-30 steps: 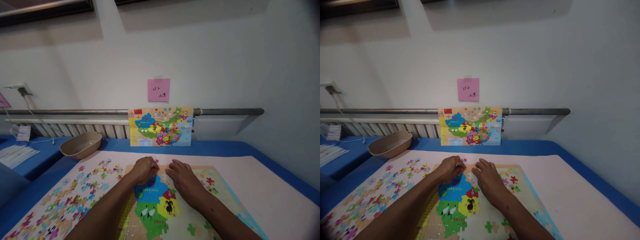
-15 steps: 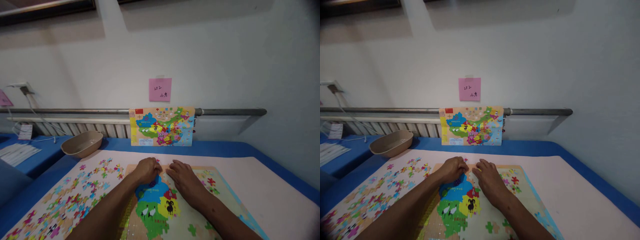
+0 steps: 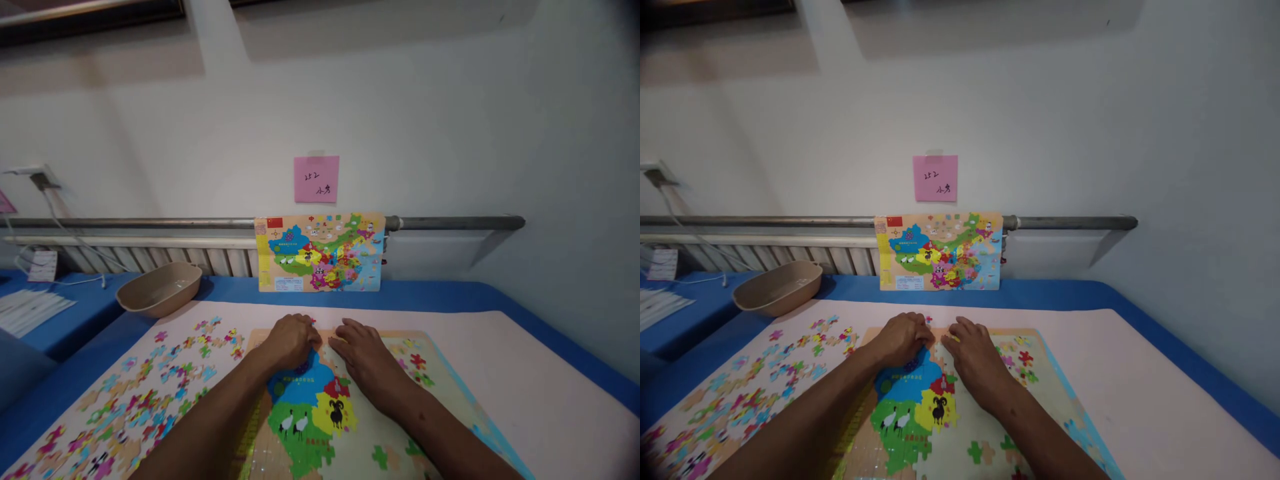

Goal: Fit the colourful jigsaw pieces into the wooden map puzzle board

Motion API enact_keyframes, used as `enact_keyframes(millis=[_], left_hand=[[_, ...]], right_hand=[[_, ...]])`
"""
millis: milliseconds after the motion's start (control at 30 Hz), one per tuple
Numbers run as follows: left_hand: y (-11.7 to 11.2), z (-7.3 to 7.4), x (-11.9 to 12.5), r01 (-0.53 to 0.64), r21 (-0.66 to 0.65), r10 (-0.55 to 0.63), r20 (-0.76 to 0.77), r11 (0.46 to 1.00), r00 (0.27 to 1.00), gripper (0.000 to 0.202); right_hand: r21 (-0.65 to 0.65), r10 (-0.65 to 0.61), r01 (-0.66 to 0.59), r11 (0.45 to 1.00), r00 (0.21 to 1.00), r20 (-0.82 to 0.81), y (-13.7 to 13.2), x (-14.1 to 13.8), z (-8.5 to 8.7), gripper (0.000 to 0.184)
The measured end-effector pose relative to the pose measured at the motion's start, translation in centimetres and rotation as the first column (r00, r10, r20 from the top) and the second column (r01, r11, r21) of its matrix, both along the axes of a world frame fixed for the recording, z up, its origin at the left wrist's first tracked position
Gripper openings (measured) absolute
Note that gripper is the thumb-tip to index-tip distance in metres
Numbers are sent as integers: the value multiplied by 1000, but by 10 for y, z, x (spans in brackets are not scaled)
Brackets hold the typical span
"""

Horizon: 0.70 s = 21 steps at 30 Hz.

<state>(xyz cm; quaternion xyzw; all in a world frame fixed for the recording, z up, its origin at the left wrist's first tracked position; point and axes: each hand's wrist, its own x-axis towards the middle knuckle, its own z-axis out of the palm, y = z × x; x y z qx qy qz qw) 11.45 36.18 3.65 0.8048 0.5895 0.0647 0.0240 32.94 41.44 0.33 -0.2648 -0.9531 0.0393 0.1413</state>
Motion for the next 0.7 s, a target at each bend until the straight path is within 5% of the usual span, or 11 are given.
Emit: enact_keyframes(millis=[700], left_hand=[[2, -5, 11, 49, 44, -49, -10, 998, 999, 18]], right_hand=[[34, -22, 22, 999, 1000, -1, 1, 3, 1, 43]])
